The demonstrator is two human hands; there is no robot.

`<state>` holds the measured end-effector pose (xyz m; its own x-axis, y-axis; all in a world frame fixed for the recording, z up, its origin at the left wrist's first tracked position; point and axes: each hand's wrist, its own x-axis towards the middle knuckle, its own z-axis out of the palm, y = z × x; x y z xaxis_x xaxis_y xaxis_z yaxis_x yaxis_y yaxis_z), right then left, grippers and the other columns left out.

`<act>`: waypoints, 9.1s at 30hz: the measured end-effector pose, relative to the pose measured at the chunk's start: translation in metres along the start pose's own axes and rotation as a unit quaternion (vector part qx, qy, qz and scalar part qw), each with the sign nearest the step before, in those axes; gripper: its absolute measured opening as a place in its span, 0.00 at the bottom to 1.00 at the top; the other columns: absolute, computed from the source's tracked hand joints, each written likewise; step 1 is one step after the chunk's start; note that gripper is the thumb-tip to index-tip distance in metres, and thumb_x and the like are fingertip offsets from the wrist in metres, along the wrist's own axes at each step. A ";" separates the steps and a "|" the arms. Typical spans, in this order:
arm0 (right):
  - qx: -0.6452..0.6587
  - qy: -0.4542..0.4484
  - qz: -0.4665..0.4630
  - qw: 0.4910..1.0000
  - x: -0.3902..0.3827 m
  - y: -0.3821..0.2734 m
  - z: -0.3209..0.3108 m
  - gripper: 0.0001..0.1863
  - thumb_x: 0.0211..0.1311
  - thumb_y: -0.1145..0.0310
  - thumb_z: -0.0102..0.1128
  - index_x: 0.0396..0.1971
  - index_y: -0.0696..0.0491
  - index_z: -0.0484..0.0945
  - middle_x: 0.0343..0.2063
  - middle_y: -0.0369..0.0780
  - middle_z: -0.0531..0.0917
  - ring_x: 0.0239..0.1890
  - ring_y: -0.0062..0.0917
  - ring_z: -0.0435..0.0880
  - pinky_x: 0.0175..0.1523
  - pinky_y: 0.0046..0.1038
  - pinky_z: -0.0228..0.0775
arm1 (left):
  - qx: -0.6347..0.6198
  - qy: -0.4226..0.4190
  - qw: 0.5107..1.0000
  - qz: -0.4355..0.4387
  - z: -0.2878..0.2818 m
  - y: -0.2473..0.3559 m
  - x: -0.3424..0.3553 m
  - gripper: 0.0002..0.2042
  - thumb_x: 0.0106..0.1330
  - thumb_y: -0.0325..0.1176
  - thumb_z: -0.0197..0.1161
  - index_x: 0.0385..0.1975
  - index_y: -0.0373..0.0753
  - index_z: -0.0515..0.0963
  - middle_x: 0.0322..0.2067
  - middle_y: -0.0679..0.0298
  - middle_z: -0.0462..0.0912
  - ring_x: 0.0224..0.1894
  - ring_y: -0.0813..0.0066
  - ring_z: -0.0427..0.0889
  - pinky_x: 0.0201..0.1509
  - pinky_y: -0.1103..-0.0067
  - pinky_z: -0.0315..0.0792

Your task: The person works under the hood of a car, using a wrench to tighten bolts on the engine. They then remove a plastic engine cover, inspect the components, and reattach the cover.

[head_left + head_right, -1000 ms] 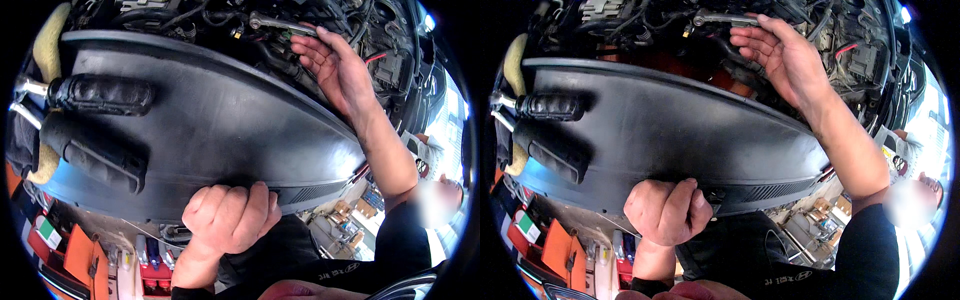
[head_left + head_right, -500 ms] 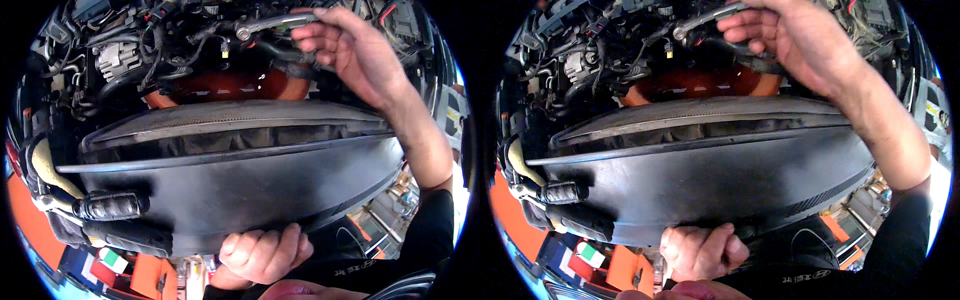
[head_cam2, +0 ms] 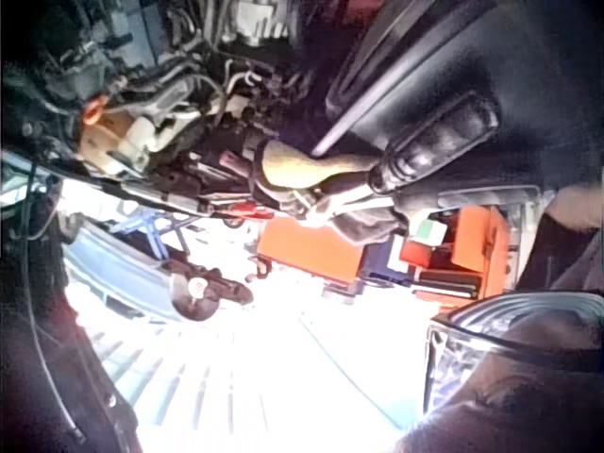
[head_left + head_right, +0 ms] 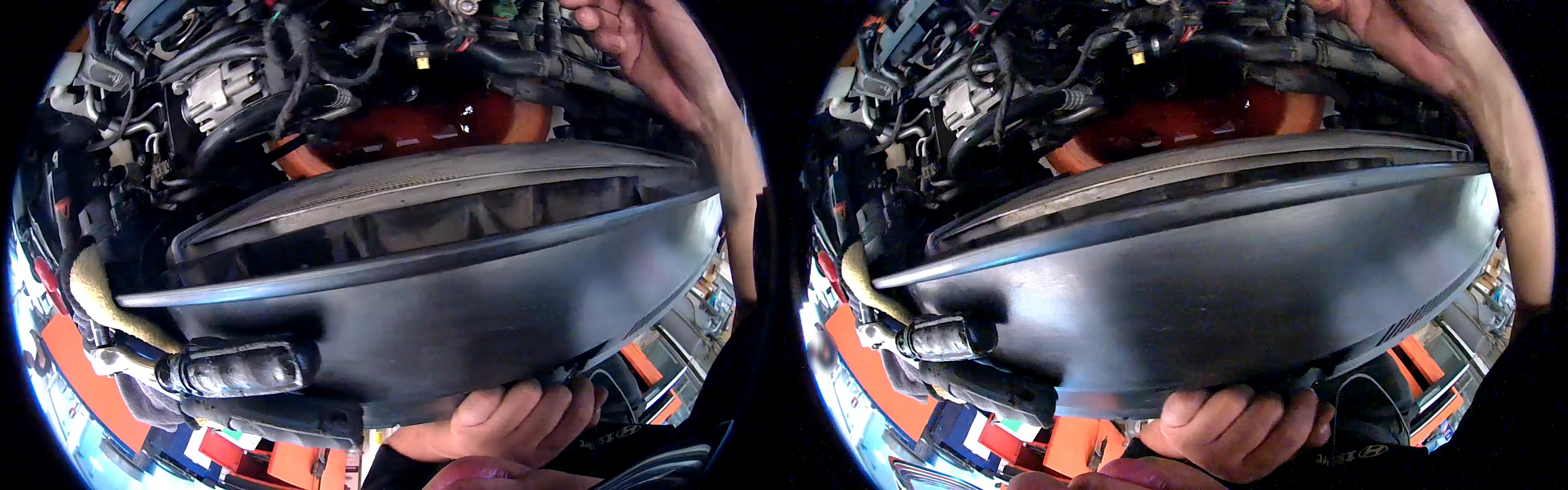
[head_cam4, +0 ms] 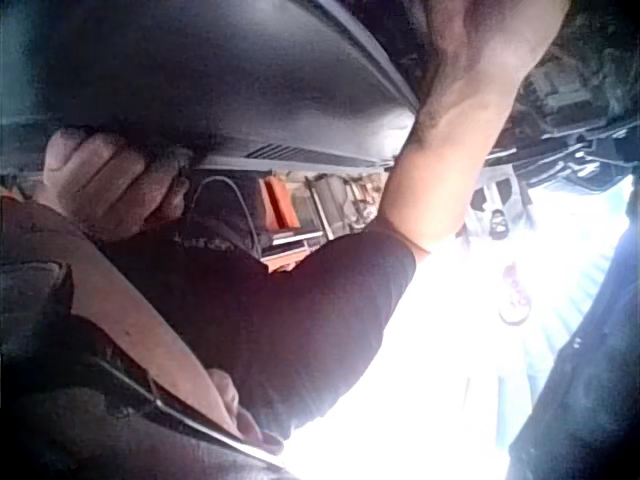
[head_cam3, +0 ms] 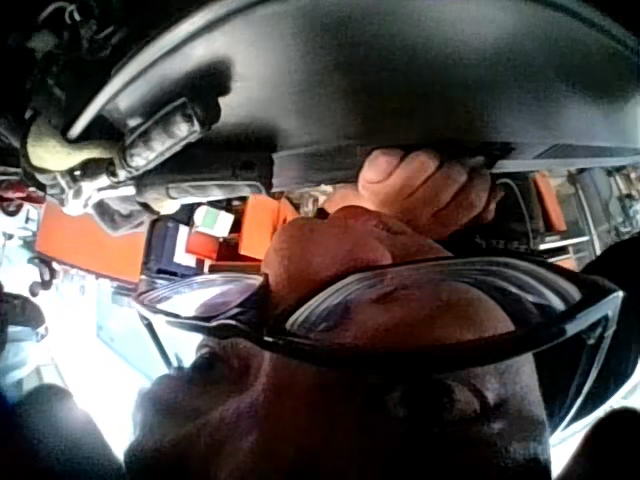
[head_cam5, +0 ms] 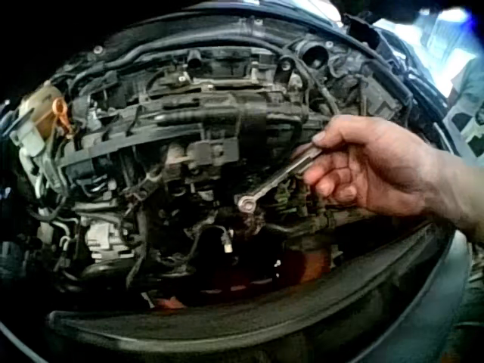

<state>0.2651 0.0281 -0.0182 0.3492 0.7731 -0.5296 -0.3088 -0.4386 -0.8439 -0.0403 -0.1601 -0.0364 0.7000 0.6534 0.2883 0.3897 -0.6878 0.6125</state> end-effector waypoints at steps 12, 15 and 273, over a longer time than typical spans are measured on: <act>-0.004 -0.041 -0.009 0.999 0.015 0.015 -0.003 0.15 0.77 0.67 0.51 0.36 0.61 0.81 0.34 0.48 0.90 0.33 0.30 0.92 0.34 0.22 0.83 | 0.003 0.065 0.998 0.003 0.018 -0.011 -0.018 0.09 0.65 0.46 0.66 0.36 0.50 0.83 0.30 0.77 0.78 0.27 0.83 0.72 0.33 0.76 0.56; 0.007 -0.059 0.007 0.998 0.018 0.011 -0.005 0.15 0.77 0.66 0.51 0.37 0.63 0.81 0.35 0.49 0.90 0.35 0.31 0.92 0.35 0.23 0.82 | 0.005 0.055 0.998 0.001 0.016 -0.009 -0.016 0.09 0.65 0.46 0.66 0.35 0.50 0.82 0.29 0.77 0.78 0.27 0.83 0.72 0.33 0.76 0.57; -0.805 -0.199 -0.546 0.118 0.167 0.185 0.154 0.14 0.66 0.66 0.56 0.46 0.58 0.76 0.36 0.47 0.81 0.36 0.38 0.81 0.42 0.40 0.78 | -0.151 0.194 0.944 -0.219 -0.012 -0.010 -0.022 0.25 0.80 0.45 0.41 0.26 0.33 0.77 0.19 0.61 0.82 0.16 0.67 0.81 0.18 0.75 0.78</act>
<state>0.1304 0.1465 -0.2492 -0.7647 0.5918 -0.2550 0.4090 0.7515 0.5177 -0.0662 -0.1640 -0.0401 0.2158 0.9612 0.1716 0.3619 -0.2420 0.9003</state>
